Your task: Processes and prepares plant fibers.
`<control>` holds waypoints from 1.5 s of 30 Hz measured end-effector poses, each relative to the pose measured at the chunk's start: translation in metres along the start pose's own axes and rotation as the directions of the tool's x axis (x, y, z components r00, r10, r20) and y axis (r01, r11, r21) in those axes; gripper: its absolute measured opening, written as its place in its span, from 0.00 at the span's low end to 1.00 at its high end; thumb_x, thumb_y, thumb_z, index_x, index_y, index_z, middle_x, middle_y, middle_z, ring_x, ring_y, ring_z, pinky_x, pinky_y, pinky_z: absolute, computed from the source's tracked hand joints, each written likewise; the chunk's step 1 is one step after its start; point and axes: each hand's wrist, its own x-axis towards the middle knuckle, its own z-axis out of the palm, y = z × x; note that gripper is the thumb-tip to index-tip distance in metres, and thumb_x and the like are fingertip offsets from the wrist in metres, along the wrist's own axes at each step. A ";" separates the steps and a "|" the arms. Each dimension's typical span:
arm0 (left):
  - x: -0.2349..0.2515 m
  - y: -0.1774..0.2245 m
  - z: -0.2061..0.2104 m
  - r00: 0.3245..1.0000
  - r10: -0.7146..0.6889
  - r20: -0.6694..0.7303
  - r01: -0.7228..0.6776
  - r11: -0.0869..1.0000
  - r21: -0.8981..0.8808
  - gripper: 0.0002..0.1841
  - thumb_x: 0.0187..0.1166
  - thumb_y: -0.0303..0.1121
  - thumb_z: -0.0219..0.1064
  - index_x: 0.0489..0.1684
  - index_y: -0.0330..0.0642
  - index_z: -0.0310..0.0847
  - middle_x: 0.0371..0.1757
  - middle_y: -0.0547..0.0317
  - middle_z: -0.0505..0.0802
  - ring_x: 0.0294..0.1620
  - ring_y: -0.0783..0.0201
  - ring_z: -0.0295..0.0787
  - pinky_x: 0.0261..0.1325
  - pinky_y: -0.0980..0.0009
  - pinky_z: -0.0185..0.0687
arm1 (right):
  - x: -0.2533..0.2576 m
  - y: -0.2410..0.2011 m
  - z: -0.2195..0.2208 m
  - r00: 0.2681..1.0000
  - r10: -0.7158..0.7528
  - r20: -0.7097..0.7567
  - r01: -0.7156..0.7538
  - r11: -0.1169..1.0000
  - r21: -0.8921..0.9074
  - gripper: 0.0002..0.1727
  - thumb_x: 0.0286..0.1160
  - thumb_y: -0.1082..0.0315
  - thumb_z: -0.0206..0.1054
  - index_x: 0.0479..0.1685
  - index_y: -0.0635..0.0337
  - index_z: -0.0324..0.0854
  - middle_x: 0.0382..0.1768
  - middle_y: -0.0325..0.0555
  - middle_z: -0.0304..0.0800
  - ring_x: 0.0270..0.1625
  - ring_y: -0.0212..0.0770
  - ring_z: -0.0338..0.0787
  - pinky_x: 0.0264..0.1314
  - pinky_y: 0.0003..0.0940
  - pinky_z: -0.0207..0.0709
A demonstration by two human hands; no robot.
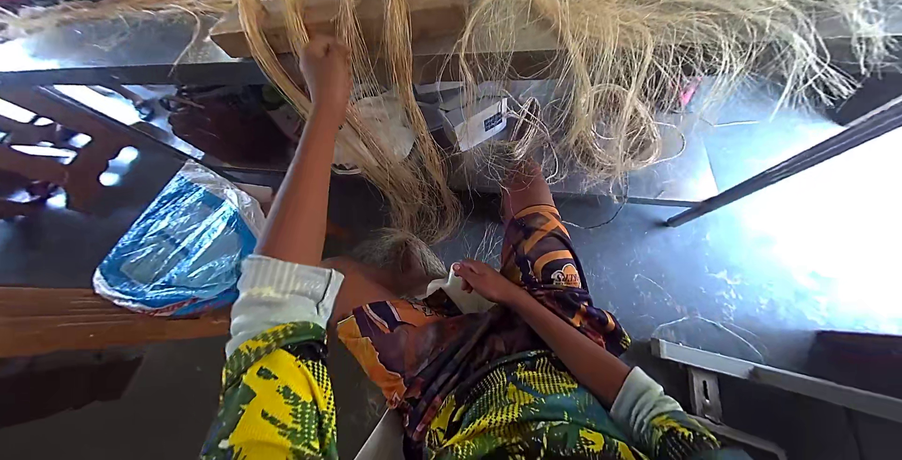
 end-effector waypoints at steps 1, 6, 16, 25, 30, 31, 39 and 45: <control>-0.011 -0.010 -0.002 1.000 -0.015 0.024 0.014 0.999 0.030 0.19 0.90 0.35 0.50 0.63 0.28 0.78 0.43 0.48 0.86 0.34 0.64 0.78 0.44 0.63 0.78 | 0.000 0.000 0.001 1.000 0.013 -0.001 -0.013 1.000 -0.021 0.31 0.96 0.49 0.41 0.68 0.69 0.75 0.47 0.58 0.86 0.46 0.46 0.86 0.57 0.45 0.79; -0.089 -0.067 0.010 0.996 -0.070 -0.061 0.076 0.991 0.109 0.22 0.91 0.38 0.50 0.70 0.27 0.75 0.61 0.35 0.88 0.59 0.48 0.87 0.67 0.49 0.79 | 0.000 0.003 0.003 1.000 0.017 0.002 -0.017 0.992 -0.125 0.32 0.96 0.48 0.42 0.67 0.71 0.75 0.48 0.62 0.86 0.48 0.51 0.87 0.59 0.49 0.78; -0.307 -0.227 0.124 0.340 -0.564 0.753 -0.057 0.787 0.615 0.24 0.88 0.41 0.60 0.69 0.25 0.78 0.69 0.29 0.84 0.73 0.36 0.79 0.75 0.40 0.70 | -0.004 -0.007 0.007 0.988 -0.142 -0.069 0.137 0.988 -0.064 0.24 0.95 0.58 0.49 0.63 0.74 0.78 0.48 0.61 0.86 0.44 0.46 0.87 0.55 0.43 0.80; -0.295 -0.226 0.130 0.370 -0.460 0.807 -0.079 0.850 0.521 0.23 0.94 0.37 0.48 0.66 0.21 0.78 0.70 0.25 0.83 0.76 0.33 0.76 0.80 0.38 0.63 | -0.033 -0.011 -0.031 0.885 -0.289 -0.366 0.303 0.953 -0.020 0.17 0.91 0.66 0.52 0.56 0.73 0.80 0.41 0.51 0.88 0.40 0.35 0.88 0.51 0.32 0.82; -0.293 -0.233 0.132 0.386 -0.489 0.782 -0.030 0.841 0.540 0.24 0.93 0.40 0.49 0.67 0.25 0.79 0.71 0.27 0.83 0.77 0.35 0.76 0.79 0.37 0.64 | -0.063 -0.005 -0.018 0.986 -0.155 0.061 0.160 0.788 -0.595 0.21 0.89 0.59 0.58 0.63 0.70 0.81 0.55 0.65 0.88 0.61 0.61 0.88 0.71 0.61 0.74; -0.294 -0.232 0.131 0.393 -0.492 0.777 -0.010 0.842 0.539 0.24 0.93 0.40 0.49 0.67 0.26 0.79 0.71 0.27 0.83 0.77 0.36 0.76 0.79 0.37 0.64 | -0.069 -0.009 -0.014 0.985 -0.092 0.146 0.166 0.742 -0.649 0.21 0.89 0.58 0.58 0.64 0.69 0.81 0.54 0.66 0.89 0.62 0.64 0.87 0.71 0.66 0.71; -0.298 -0.235 0.123 0.388 -0.488 0.782 0.070 0.861 0.503 0.22 0.92 0.38 0.52 0.70 0.28 0.78 0.71 0.29 0.83 0.75 0.37 0.78 0.77 0.39 0.67 | -0.085 -0.101 -0.073 0.832 -0.409 -0.373 0.333 0.908 -0.254 0.34 0.88 0.73 0.53 0.93 0.64 0.48 0.82 0.63 0.70 0.70 0.54 0.85 0.70 0.50 0.81; -0.303 -0.231 0.112 0.412 -0.491 0.768 0.147 0.867 0.476 0.22 0.92 0.39 0.53 0.71 0.29 0.77 0.72 0.30 0.82 0.75 0.40 0.77 0.78 0.42 0.67 | -0.008 -0.148 -0.146 0.695 -0.370 -0.617 0.649 0.691 0.317 0.31 0.89 0.73 0.44 0.92 0.54 0.52 0.85 0.58 0.62 0.64 0.48 0.87 0.59 0.43 0.85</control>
